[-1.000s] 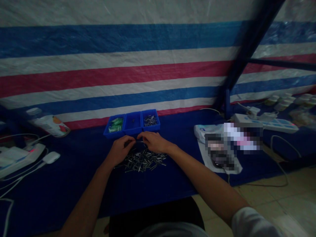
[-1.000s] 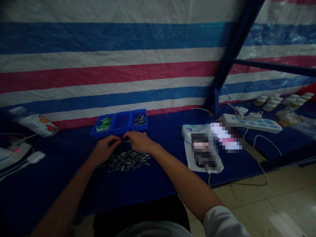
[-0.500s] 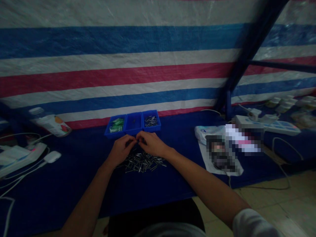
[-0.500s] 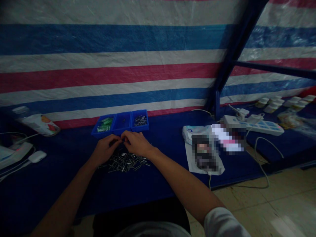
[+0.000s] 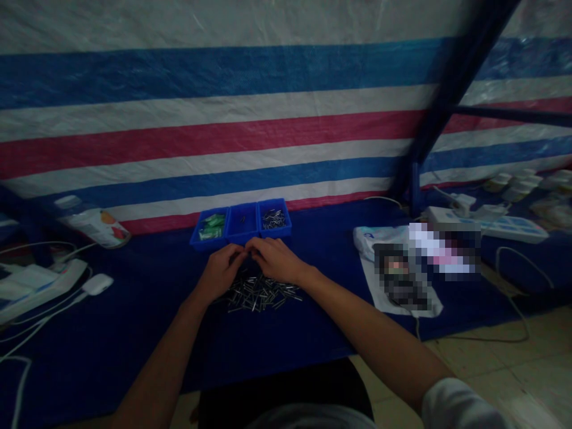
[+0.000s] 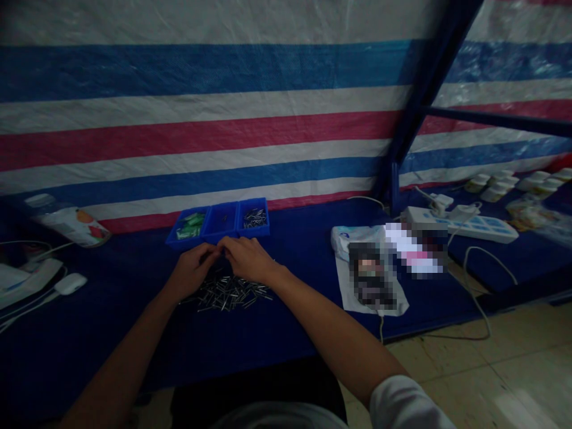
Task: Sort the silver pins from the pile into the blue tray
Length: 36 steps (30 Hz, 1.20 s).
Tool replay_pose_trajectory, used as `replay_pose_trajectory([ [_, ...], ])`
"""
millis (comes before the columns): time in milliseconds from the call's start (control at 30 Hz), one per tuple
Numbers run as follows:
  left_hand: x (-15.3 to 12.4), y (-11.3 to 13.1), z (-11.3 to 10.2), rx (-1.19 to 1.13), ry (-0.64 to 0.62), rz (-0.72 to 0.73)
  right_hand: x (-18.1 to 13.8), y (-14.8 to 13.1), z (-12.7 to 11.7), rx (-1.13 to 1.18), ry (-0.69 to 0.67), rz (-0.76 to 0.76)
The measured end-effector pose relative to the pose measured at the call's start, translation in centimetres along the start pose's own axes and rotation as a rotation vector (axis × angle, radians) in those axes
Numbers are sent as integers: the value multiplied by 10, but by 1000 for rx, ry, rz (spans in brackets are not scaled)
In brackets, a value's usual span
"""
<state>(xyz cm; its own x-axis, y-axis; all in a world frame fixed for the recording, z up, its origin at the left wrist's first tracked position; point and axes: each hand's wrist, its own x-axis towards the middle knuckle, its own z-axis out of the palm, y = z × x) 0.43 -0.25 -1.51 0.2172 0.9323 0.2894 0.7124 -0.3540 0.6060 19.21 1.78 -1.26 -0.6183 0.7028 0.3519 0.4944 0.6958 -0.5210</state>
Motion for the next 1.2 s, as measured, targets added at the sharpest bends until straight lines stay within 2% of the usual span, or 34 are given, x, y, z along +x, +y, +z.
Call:
replay_pose_trajectory([
  [100,0,-3,-4,-5,66,-47,3,5,0,114,61,6],
  [167,0,-6,-7,-25,112,-88,6,11,0,270,142,57],
  [333,0,-12,-8,-65,153,-138,16,20,-10,862,347,298],
  [433,0,-10,-8,-53,146,-131,16,19,-21,1185,388,407],
  [533,0,-8,-8,-38,147,-118,14,21,-29,1327,398,484],
  [667,0,-10,-9,-30,156,-110,14,31,-27,1332,468,598],
  [833,0,-12,-10,-23,166,-110,16,39,-22,1154,534,751],
  [1000,0,-9,-11,-14,170,-115,14,37,-25,1059,584,791],
  [1200,0,-12,-11,8,170,-102,16,43,-16,982,541,749],
])
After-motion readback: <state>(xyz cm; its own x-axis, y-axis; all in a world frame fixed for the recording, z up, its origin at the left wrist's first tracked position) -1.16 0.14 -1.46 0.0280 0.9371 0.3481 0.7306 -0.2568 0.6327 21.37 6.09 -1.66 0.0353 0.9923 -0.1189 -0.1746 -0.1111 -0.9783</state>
